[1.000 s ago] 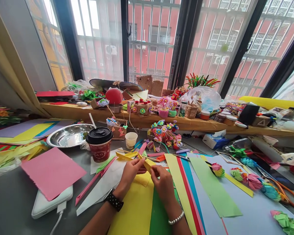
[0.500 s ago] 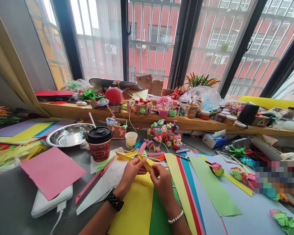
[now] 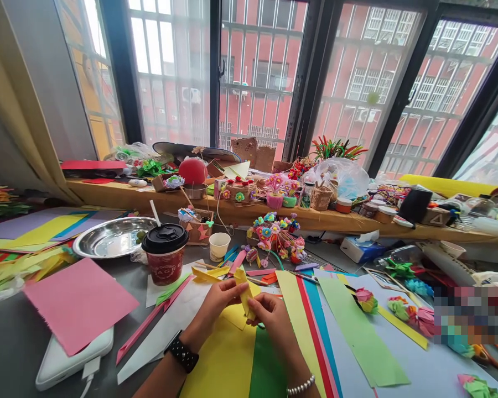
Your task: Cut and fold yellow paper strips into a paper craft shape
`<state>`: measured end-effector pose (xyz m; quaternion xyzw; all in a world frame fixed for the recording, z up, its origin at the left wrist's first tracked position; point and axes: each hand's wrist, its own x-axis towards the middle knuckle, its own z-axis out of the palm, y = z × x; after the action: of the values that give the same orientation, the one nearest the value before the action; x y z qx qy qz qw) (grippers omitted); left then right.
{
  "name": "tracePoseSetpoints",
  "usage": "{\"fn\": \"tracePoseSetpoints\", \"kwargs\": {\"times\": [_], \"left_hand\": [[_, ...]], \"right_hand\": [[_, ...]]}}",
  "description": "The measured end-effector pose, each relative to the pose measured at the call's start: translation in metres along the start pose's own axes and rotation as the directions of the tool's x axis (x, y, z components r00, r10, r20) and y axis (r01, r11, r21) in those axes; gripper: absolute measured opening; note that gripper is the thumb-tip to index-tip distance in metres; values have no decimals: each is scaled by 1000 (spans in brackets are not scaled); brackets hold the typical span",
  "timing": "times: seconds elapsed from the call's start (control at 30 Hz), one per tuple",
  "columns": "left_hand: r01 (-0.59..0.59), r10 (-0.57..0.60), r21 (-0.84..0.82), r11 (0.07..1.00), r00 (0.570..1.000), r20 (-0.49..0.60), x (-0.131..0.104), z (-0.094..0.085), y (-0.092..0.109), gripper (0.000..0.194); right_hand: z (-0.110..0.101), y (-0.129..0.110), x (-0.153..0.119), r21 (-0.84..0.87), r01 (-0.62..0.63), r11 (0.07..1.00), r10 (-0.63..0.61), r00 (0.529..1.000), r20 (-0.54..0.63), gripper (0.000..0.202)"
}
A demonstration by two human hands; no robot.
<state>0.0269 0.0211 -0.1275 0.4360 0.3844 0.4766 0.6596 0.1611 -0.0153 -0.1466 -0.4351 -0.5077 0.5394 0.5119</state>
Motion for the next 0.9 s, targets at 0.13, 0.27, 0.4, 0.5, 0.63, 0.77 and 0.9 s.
{"fn": "tracePoseSetpoints", "kwargs": {"times": [0.13, 0.27, 0.4, 0.5, 0.63, 0.77, 0.9], "left_hand": [[-25, 22, -46, 999, 998, -55, 2, -1, -1, 29], [17, -13, 42, 999, 996, -86, 1, -2, 0, 28], [10, -9, 71, 997, 1000, -13, -2, -3, 6, 30], [11, -14, 79, 997, 999, 32, -3, -5, 8, 33], [11, -17, 82, 997, 996, 82, 0, -10, 7, 31], [89, -94, 55, 995, 990, 109, 3, -14, 6, 32], [148, -157, 81, 986, 979, 128, 5, -18, 7, 34]], "right_hand": [[-3, 0, 0, -8, -10, 1000, 10, 1000, -19, 25], [-7, -1, 0, 9, 14, 1000, -12, 977, -213, 28], [-9, -3, 0, -3, 38, 999, -38, 972, -233, 29], [-11, -6, -1, -16, 52, 999, -54, 980, -194, 27], [-15, -10, -2, 7, 42, 999, -41, 994, -97, 28], [-16, -12, -2, 32, -16, 999, 18, 997, -78, 30], [-15, -14, -2, 38, -3, 999, 6, 996, -87, 29]]}}
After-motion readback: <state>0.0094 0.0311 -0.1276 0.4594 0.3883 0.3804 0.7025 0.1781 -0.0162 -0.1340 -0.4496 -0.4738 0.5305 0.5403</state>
